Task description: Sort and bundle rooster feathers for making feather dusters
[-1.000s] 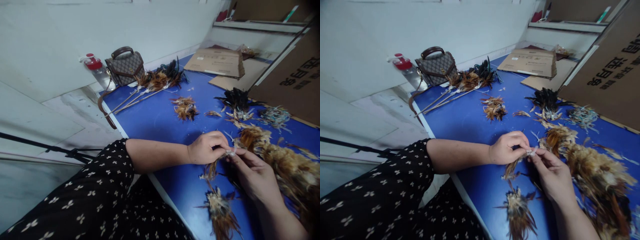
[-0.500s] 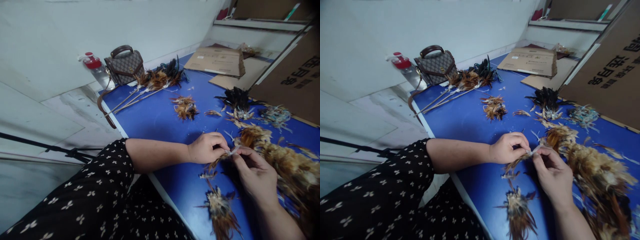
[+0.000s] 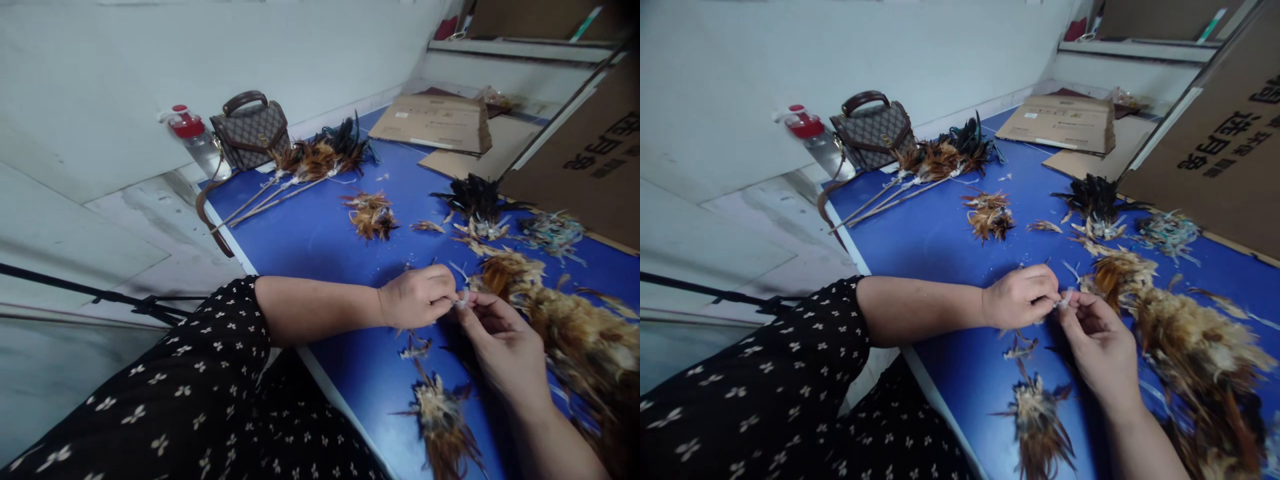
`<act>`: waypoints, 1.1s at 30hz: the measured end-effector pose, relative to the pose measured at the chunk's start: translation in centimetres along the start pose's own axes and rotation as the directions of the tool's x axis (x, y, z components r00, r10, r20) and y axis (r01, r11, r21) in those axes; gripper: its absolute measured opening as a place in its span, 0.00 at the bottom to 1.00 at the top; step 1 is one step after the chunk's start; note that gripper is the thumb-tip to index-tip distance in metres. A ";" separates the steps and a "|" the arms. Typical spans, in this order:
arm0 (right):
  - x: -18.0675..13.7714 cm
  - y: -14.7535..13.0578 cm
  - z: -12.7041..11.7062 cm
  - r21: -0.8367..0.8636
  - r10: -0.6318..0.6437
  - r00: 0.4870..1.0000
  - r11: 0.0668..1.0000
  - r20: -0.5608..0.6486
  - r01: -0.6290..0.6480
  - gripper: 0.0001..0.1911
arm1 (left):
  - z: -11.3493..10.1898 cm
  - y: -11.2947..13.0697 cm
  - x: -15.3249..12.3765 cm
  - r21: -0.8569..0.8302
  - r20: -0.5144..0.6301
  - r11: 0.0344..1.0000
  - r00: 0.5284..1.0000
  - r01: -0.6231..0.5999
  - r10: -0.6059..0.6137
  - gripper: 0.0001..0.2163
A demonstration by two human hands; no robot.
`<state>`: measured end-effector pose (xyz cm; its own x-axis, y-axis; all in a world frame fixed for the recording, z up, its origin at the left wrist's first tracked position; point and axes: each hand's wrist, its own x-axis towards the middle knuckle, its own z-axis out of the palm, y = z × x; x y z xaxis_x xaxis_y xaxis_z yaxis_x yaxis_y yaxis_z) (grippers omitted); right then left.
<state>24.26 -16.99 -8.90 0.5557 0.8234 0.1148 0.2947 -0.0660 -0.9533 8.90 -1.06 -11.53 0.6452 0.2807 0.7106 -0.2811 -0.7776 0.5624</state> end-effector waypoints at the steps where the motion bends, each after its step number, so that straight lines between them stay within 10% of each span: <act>1: 0.0 0.0 0.0 0.008 0.009 1.000 1.000 -0.006 -0.009 0.32 | 0.1 -0.1 0.0 -0.017 -0.021 0.999 0.999 -0.028 0.028 0.09; 21: -0.4 -0.3 0.7 -0.217 -0.302 0.950 0.935 -0.078 0.279 0.12 | 0.7 1.8 -0.2 -0.304 -0.053 0.922 0.962 0.239 -0.267 0.09; 26: 0.1 0.1 0.2 -0.461 -0.569 0.821 0.743 -0.054 0.485 0.08 | 1.3 1.5 -0.3 -0.434 -0.068 0.827 0.902 0.357 -0.426 0.14; 33: 0.3 1.5 -1.1 -0.644 -0.584 0.810 0.639 -0.050 0.421 0.10 | 0.7 1.2 0.0 -0.601 0.051 0.542 0.705 0.587 -0.707 0.20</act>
<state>25.75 -17.44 -9.94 0.3172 0.6773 0.6638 0.9227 -0.0587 -0.3810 9.13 -2.38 -11.16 0.6898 0.7194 0.0816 -0.2006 0.0817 0.9763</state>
